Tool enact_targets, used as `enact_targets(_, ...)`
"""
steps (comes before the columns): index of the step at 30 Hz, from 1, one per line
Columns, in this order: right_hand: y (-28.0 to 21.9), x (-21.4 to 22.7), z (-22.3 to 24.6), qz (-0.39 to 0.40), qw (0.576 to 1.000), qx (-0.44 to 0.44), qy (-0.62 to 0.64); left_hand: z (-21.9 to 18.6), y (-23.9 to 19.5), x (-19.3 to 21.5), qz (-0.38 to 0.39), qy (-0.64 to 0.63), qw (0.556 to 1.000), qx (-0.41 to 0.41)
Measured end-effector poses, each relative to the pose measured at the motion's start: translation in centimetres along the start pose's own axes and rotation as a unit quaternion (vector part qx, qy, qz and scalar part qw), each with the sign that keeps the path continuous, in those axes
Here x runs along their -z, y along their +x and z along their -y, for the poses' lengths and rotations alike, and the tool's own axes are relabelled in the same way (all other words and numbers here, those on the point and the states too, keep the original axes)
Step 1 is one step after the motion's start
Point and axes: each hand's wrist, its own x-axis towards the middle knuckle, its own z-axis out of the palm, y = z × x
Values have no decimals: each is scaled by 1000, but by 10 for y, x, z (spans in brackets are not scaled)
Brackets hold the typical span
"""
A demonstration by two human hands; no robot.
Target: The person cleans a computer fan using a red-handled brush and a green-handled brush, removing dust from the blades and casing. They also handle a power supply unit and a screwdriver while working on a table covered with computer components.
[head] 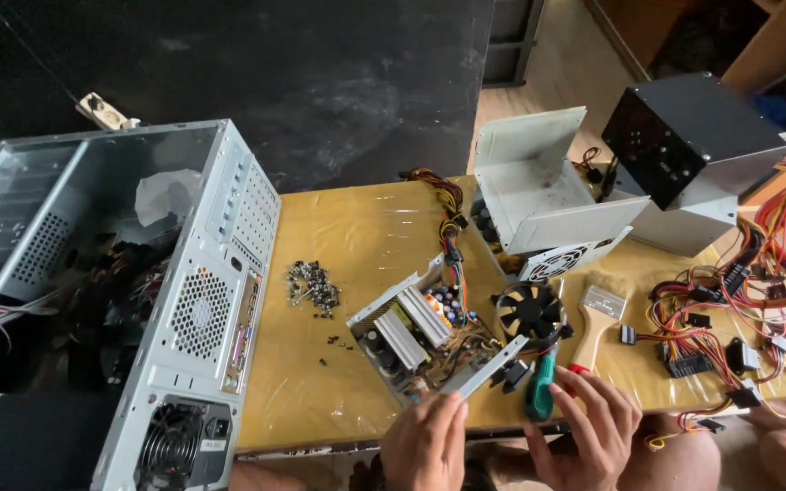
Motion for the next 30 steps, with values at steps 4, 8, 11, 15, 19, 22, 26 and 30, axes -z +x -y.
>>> enact_targets(4,5,-1,3,-9,1000,3,10,-17,8,2,-2,-58,998,7)
enact_targets(8,10,-2,0,-4,1000,17,1,-19,18,12,37,-78,996,21)
enact_targets(11,6,2,4,4,1000,-3,11,-12,9,25,53,-68,996,28)
enact_targets(15,4,1,7,-50,998,-1,36,9,31,44,-1,-41,999,22)
enact_targets(19,3,9,5,-77,997,-2,30,37,64,58,93,-15,996,-1)
enact_targets(22,3,24,-3,-75,997,-11,18,44,64,58,201,25,979,18)
enact_targets(26,27,37,-4,-10,997,38,-64,47,63,55,243,32,969,28)
enact_targets(30,61,22,8,-140,987,15,74,46,65,55,251,21,967,42)
